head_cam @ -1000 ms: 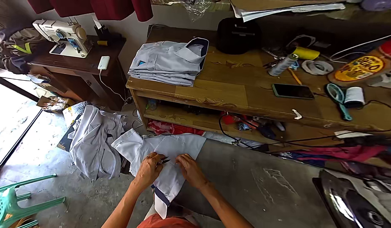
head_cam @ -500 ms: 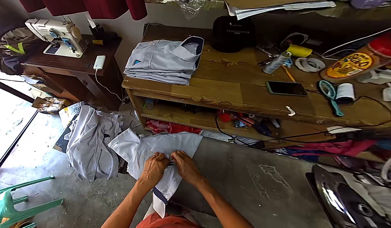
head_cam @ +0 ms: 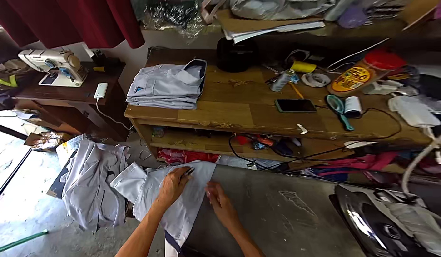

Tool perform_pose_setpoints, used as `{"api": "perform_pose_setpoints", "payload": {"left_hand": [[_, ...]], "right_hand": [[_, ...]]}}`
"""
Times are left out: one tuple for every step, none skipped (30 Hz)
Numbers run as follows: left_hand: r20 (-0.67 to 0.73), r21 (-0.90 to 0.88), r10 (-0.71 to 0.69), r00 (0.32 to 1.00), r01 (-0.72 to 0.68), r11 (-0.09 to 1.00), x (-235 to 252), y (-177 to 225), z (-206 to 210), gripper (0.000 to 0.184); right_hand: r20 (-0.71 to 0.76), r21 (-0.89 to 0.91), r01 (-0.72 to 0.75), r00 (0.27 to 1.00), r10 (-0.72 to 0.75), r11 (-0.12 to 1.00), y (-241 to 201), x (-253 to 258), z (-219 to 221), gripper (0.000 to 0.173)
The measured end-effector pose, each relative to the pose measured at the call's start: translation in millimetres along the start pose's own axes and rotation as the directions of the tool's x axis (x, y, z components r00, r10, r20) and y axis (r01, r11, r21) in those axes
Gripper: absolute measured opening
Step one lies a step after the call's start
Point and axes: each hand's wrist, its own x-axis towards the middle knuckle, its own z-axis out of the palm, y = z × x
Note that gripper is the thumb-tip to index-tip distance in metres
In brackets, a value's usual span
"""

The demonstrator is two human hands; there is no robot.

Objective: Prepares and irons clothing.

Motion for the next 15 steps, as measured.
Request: {"api": "perform_pose_setpoints", "payload": {"left_hand": [[0.028, -0.001, -0.018, 0.999, 0.018, 1.000, 29, 12, 1, 0.039], [0.061, 0.013, -0.034, 0.998, 0.033, 0.999, 60, 25, 4, 0.040], [0.098, 0.039, -0.056, 0.994, 0.052, 0.998, 91, 40, 6, 0.041], [0.128, 0.068, -0.070, 0.989, 0.062, 0.996, 122, 58, 7, 0.042], [0.149, 0.093, -0.078, 0.986, 0.064, 0.994, 151, 76, 6, 0.042], [0.149, 0.115, -0.074, 0.986, 0.057, 0.992, 176, 92, 5, 0.040], [0.129, 0.125, -0.054, 0.990, 0.038, 0.991, 198, 103, 3, 0.041], [0.091, 0.131, -0.023, 0.996, 0.011, 0.991, 215, 110, 1, 0.045], [0.056, 0.145, 0.008, 0.998, -0.016, 0.989, 228, 116, -3, 0.054], [0.017, 0.164, 0.032, 0.999, -0.034, 0.986, 236, 120, -9, 0.063], [-0.019, 0.184, 0.054, 0.998, -0.050, 0.982, 237, 122, -16, 0.070], [-0.047, 0.197, 0.087, 0.995, -0.076, 0.977, 232, 122, -25, 0.070], [-0.057, 0.204, 0.117, 0.991, -0.103, 0.974, 221, 121, -36, 0.063], [-0.047, 0.197, 0.149, 0.988, -0.137, 0.971, 200, 116, -47, 0.051], [-0.014, 0.173, 0.170, 0.985, -0.165, 0.971, 172, 108, -59, 0.041]], "right_hand": [[-0.018, -0.011, -0.015, 1.000, 0.014, 1.000, 6, -12, -8, 0.033], [-0.017, -0.022, -0.040, 0.999, 0.040, 0.999, 12, -26, -15, 0.029], [-0.009, -0.031, -0.066, 0.998, 0.066, 0.997, 16, -40, -19, 0.026], [0.001, -0.042, -0.084, 0.996, 0.084, 0.996, 21, -52, -23, 0.024], [0.014, -0.052, -0.092, 0.996, 0.093, 0.994, 26, -63, -25, 0.023], [0.023, -0.059, -0.096, 0.995, 0.097, 0.994, 31, -72, -26, 0.023], [0.028, -0.063, -0.105, 0.994, 0.107, 0.992, 38, -80, -28, 0.022], [0.029, -0.059, -0.116, 0.993, 0.118, 0.991, 44, -89, -29, 0.022], [0.037, -0.051, -0.128, 0.991, 0.130, 0.990, 48, -96, -31, 0.023], [0.050, -0.041, -0.143, 0.988, 0.145, 0.989, 51, -102, -32, 0.023], [0.067, -0.026, -0.161, 0.984, 0.163, 0.987, 52, -106, -32, 0.024], [0.084, 0.002, -0.185, 0.979, 0.185, 0.983, 52, -108, -33, 0.024], [0.101, 0.034, -0.218, 0.972, 0.213, 0.975, 51, -107, -34, 0.024], [0.133, 0.081, -0.266, 0.958, 0.254, 0.961, 48, -105, -35, 0.023], [0.187, 0.147, -0.329, 0.935, 0.300, 0.933, 43, -100, -36, 0.023]]}}
